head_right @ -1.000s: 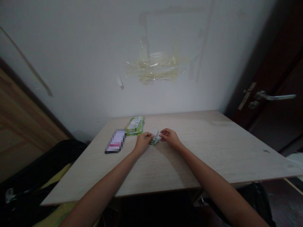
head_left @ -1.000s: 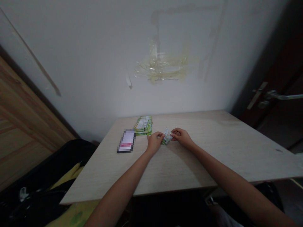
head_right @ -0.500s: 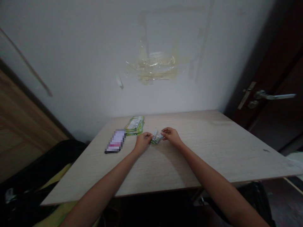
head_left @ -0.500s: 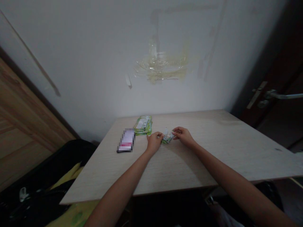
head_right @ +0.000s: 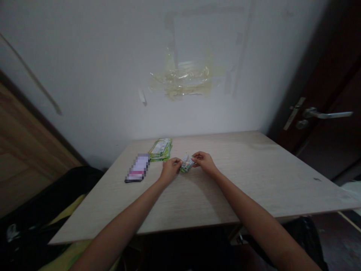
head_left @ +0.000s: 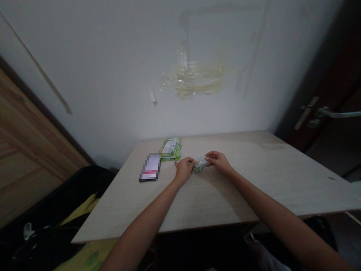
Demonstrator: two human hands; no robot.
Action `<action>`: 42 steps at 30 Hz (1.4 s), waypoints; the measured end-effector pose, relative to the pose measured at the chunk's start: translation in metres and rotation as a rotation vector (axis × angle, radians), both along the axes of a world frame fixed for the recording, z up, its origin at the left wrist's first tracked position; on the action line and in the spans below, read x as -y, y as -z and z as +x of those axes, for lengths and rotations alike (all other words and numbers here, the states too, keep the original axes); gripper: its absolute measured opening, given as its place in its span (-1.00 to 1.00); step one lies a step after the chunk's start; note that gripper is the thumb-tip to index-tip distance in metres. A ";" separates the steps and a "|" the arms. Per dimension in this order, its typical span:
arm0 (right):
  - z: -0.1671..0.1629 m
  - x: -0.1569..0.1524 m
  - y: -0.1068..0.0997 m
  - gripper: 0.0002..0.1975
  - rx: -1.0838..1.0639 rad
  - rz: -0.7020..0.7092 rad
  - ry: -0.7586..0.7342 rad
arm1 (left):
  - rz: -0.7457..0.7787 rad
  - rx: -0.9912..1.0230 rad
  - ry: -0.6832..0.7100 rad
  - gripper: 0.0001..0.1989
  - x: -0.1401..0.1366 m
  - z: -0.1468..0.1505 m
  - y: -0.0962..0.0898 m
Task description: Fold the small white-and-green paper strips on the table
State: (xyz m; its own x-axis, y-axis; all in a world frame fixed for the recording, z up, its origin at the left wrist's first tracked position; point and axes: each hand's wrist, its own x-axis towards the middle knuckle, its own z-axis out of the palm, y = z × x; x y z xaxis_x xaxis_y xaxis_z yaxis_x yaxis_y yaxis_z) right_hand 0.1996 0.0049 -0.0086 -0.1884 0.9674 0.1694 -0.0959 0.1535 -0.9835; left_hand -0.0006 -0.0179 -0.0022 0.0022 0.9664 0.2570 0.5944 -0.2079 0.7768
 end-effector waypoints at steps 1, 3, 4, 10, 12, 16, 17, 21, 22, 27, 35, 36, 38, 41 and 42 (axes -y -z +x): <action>0.000 0.000 0.001 -0.55 -0.006 0.000 -0.001 | 0.002 0.002 0.012 -0.82 0.000 0.000 0.000; 0.000 -0.001 0.002 -0.54 -0.018 -0.002 0.000 | 0.001 -0.002 0.028 -0.81 0.000 0.000 0.000; -0.001 -0.001 0.002 -0.54 -0.024 -0.003 0.000 | -0.002 -0.006 0.030 -0.80 0.001 0.000 0.000; 0.000 -0.003 0.004 -0.56 -0.021 -0.015 -0.005 | -0.010 -0.033 0.026 -0.80 0.001 0.000 -0.002; 0.000 -0.003 0.004 -0.56 -0.030 -0.018 -0.001 | -0.012 -0.036 0.024 -0.80 0.001 0.000 -0.003; 0.000 -0.003 0.005 -0.56 -0.026 -0.019 -0.003 | -0.014 -0.040 0.022 -0.80 0.001 0.000 -0.002; 0.000 -0.003 0.005 -0.56 -0.026 -0.021 -0.002 | -0.013 -0.039 0.023 -0.80 0.001 0.001 -0.002; 0.000 -0.004 0.005 -0.56 -0.009 -0.031 -0.006 | -0.011 -0.035 0.028 -0.79 0.002 0.001 -0.002; 0.000 -0.004 0.005 -0.57 -0.001 -0.029 -0.008 | -0.008 -0.036 0.030 -0.79 0.002 0.001 -0.003; 0.000 -0.003 0.005 -0.57 -0.025 -0.014 -0.005 | 0.006 -0.050 0.035 -0.79 0.004 0.000 -0.004; 0.000 -0.003 0.004 -0.57 -0.037 -0.032 -0.012 | -0.006 -0.084 0.030 -0.78 0.004 0.002 -0.006; 0.000 -0.003 0.004 -0.57 -0.037 -0.033 -0.014 | 0.000 -0.087 0.034 -0.78 0.004 0.002 -0.006; 0.000 -0.003 0.005 -0.58 -0.036 -0.034 -0.016 | 0.008 -0.096 0.039 -0.77 0.005 0.003 -0.008; 0.000 -0.004 0.006 -0.58 -0.045 -0.030 -0.006 | 0.017 -0.124 0.039 -0.77 0.008 0.003 -0.010; 0.000 -0.004 0.006 -0.57 -0.049 -0.029 -0.005 | 0.017 -0.139 0.035 -0.78 0.008 0.002 -0.011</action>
State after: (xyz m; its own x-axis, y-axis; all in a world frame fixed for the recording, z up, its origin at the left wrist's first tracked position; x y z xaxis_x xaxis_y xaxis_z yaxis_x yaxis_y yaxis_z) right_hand 0.1992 0.0090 -0.0151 -0.1851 0.9711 0.1508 -0.1443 0.1249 -0.9816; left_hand 0.0019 -0.0262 0.0089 0.0722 0.9606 0.2683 0.6886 -0.2426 0.6834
